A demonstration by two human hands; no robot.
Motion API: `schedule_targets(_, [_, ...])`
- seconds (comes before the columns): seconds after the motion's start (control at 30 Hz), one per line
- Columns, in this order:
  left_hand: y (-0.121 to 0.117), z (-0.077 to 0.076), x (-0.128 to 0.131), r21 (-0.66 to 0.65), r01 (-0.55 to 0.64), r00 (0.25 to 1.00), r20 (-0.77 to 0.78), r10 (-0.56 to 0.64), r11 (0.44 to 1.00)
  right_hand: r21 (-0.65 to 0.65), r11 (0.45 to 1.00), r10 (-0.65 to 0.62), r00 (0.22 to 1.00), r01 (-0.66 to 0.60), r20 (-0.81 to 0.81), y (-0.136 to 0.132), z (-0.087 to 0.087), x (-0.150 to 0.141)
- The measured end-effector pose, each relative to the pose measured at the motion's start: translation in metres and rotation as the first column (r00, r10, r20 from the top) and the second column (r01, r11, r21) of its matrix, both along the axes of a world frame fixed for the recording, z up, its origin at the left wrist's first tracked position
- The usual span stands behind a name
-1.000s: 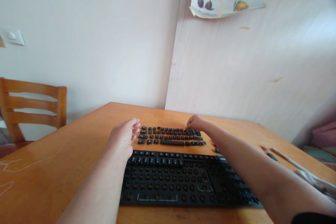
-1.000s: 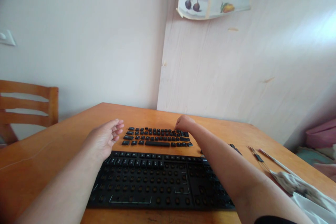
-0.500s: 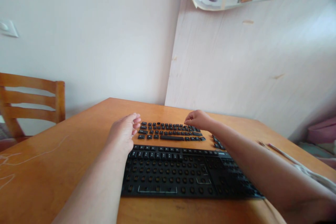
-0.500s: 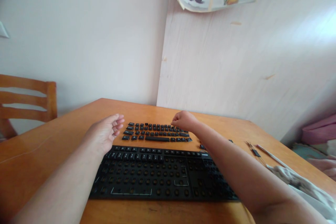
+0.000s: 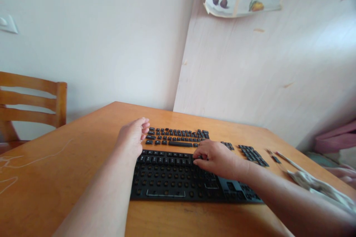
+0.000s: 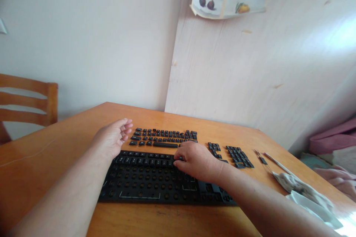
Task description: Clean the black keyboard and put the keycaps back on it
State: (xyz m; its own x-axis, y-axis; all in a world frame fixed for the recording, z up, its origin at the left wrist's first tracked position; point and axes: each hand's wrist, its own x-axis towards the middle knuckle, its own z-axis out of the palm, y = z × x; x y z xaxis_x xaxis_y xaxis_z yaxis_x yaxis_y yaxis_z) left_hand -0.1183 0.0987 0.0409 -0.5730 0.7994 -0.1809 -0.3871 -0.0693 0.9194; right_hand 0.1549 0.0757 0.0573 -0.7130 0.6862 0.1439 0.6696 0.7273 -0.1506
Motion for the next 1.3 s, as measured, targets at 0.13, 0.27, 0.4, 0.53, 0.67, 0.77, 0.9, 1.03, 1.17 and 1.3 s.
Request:
schedule_targets(0.13, [0.000,0.000,0.000,0.013,0.000,1.000,0.006,0.000,1.000,0.003,1.000,-0.018,0.999,0.018,0.028,-0.001,-0.003,0.001])
schedule_targets(0.27, [0.000,0.000,0.000,0.027,0.005,1.000,0.009,-0.005,1.000,0.025,1.000,-0.018,0.999,0.017,0.033,-0.006,-0.005,0.001])
schedule_targets(0.4, [0.000,0.000,0.001,0.013,0.003,1.000,0.016,-0.003,1.000,0.022,1.000,-0.009,0.999,0.008,0.038,-0.009,-0.008,0.001])
schedule_targets(0.53, [-0.001,0.002,0.001,-0.002,0.003,1.000,0.018,-0.003,1.000,0.056,0.998,-0.001,0.998,-0.003,0.069,-0.011,-0.011,0.001])
schedule_targets(0.67, [-0.001,0.002,0.001,-0.009,0.007,1.000,0.008,-0.007,1.000,0.115,0.993,-0.002,0.994,-0.011,0.112,-0.014,-0.015,0.000])
schedule_targets(0.77, [0.000,0.001,0.001,-0.003,0.007,1.000,0.003,-0.007,1.000,0.141,0.990,-0.011,0.990,-0.009,0.143,-0.016,-0.018,-0.002])
schedule_targets(0.9, [0.000,0.001,0.000,0.009,0.003,1.000,0.011,-0.003,1.000,0.128,0.992,-0.028,0.989,0.009,0.148,-0.018,-0.017,-0.004])
schedule_targets(1.03, [0.000,0.001,0.000,0.007,0.001,1.000,0.013,-0.002,1.000,0.093,0.995,-0.042,0.997,0.035,0.071,-0.010,-0.006,0.000])
schedule_targets(1.17, [0.002,-0.002,-0.002,0.002,0.012,1.000,0.010,-0.012,1.000,0.095,0.980,-0.173,0.984,0.177,-0.048,0.033,0.004,0.012])
schedule_targets(1.3, [0.003,-0.003,-0.002,-0.022,0.005,1.000,0.004,-0.005,1.000,0.007,0.905,-0.424,0.905,0.425,-0.032,0.097,0.002,0.029])
